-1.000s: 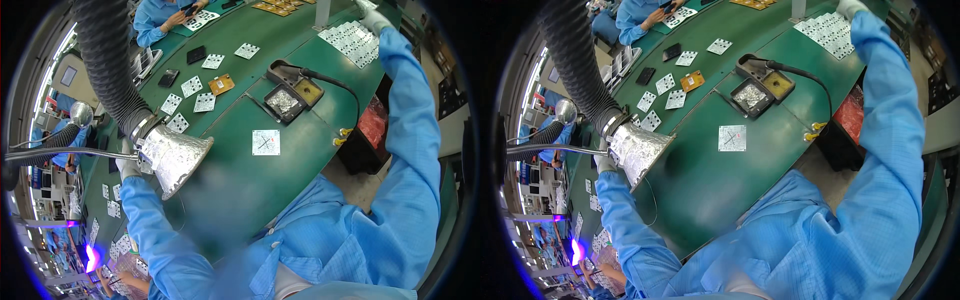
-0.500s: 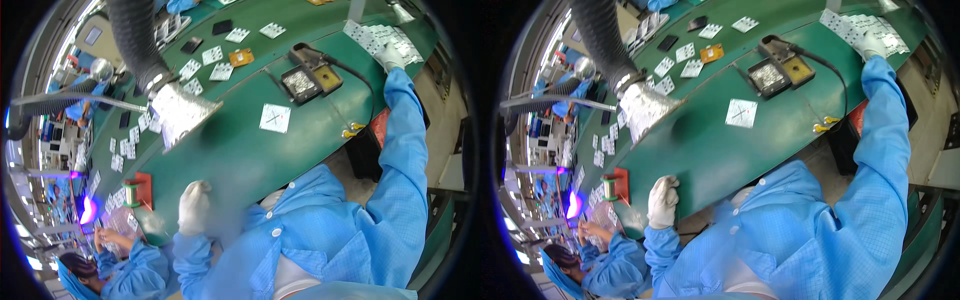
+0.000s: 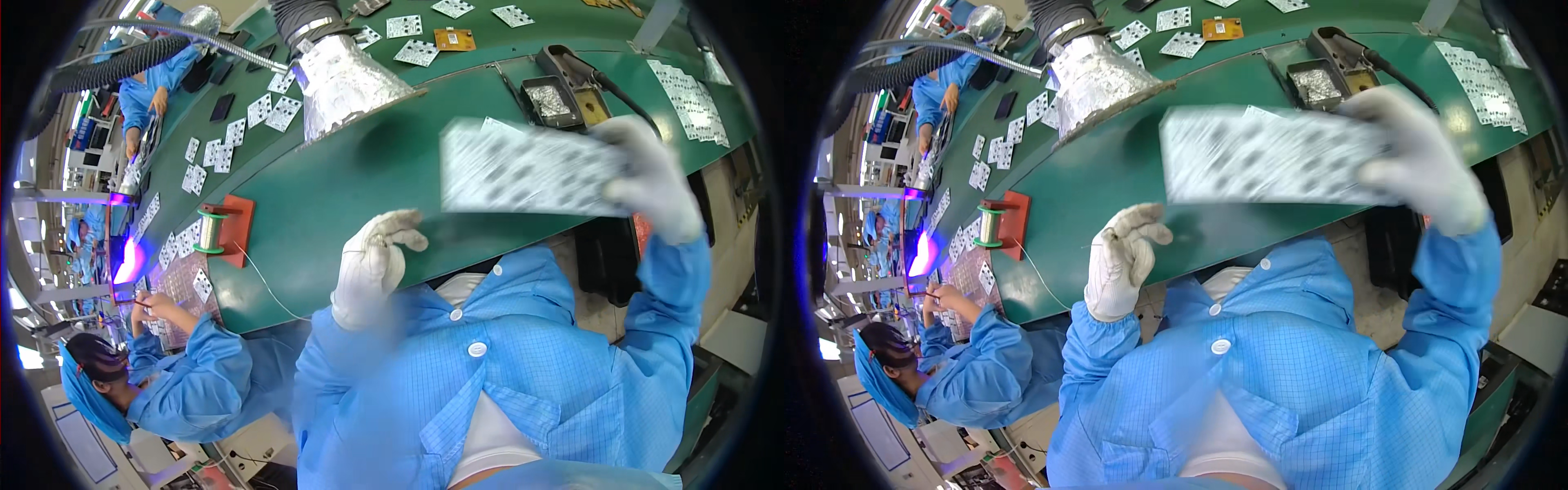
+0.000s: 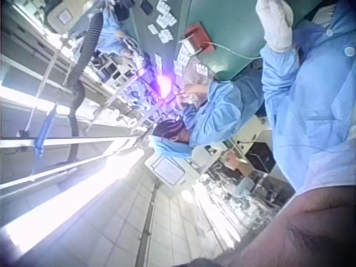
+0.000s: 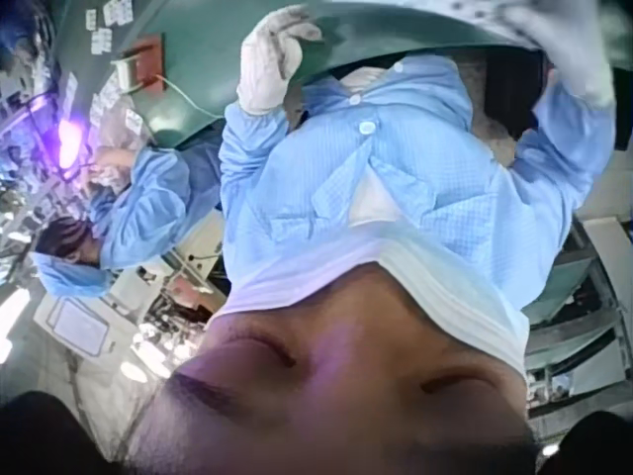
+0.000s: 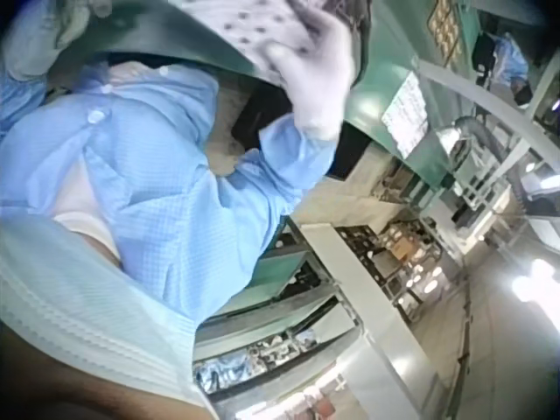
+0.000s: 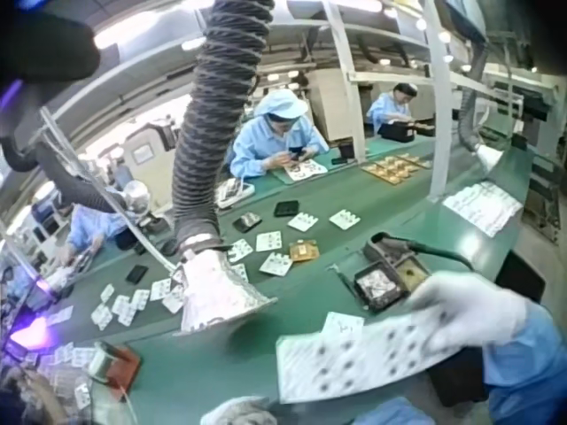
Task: The person solders circuit boards using a soldering iron, then snaps and separates circuit board panels into individual boards by hand.
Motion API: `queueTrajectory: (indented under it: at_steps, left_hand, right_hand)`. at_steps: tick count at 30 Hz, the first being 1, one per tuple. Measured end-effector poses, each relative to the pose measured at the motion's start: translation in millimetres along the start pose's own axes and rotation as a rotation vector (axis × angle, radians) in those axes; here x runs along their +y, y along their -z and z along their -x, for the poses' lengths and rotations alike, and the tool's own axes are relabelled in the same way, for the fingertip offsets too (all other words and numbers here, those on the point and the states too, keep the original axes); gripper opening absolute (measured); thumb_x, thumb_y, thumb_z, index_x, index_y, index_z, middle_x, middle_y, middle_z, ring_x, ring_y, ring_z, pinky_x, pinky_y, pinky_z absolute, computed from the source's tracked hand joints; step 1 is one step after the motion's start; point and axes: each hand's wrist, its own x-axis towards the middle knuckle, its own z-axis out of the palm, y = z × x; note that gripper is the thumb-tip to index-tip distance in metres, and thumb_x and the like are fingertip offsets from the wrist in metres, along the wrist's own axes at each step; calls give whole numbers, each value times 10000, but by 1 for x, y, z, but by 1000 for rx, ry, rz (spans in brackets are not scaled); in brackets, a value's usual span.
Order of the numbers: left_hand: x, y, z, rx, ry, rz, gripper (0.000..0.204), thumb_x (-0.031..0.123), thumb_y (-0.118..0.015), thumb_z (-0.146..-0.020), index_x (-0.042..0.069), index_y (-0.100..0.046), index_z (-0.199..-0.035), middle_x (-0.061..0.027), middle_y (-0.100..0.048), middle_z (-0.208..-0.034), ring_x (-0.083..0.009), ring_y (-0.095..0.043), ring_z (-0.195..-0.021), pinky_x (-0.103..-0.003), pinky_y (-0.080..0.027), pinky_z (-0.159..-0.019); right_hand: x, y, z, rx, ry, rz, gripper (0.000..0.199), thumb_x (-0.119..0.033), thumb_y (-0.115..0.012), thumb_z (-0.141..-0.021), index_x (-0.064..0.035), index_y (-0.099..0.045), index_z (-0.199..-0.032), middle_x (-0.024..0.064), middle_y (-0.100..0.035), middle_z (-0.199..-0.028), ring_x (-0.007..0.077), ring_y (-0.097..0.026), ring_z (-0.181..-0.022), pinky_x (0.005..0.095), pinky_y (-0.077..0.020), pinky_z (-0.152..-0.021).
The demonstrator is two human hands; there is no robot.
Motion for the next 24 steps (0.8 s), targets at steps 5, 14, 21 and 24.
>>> queueTrajectory:
  at_steps: [5, 14, 21, 24]
  left_hand:
    - [9, 2, -5, 49, -168, -581, 200, -19, -521, -853, -64, -590, -1036, -125, -589, -905, -180, -558, -768, -270, -460, -704]
    - [5, 30, 31, 373, -399, -1103, 277, 65, -610, -874, -36, -566, -1128, -66, -596, -934, -128, -552, -775, -246, -461, -684]
    - [2, 45, 35, 261, -606, -1061, 655, -140, -648, -659, -65, -482, -1289, -258, -583, -1127, -373, -615, -941, -361, -506, -836]
    - [6, 35, 40, 299, -620, -1129, 649, -142, -650, -679, -63, -477, -1299, -248, -586, -1128, -365, -612, -959, -365, -505, -854]
  right_hand:
    - [-4, -89, -32, -299, 50, 37, 506, -121, -724, -663, 4, -569, -1128, 160, -651, -1024, 296, -642, -966, 367, -508, -876]
    - [50, -120, -54, 113, 81, 717, 418, -270, -666, -798, -47, -600, -1146, 141, -625, -1135, 323, -610, -1014, 394, -498, -848]
    - [40, -130, -63, -32, -61, 907, 467, -211, -682, -768, -34, -562, -1183, 158, -637, -1079, 312, -625, -957, 398, -519, -792]
    - [48, -134, -62, 25, -7, 920, 402, -161, -662, -774, -27, -566, -1140, 151, -650, -1010, 300, -648, -865, 385, -536, -692]
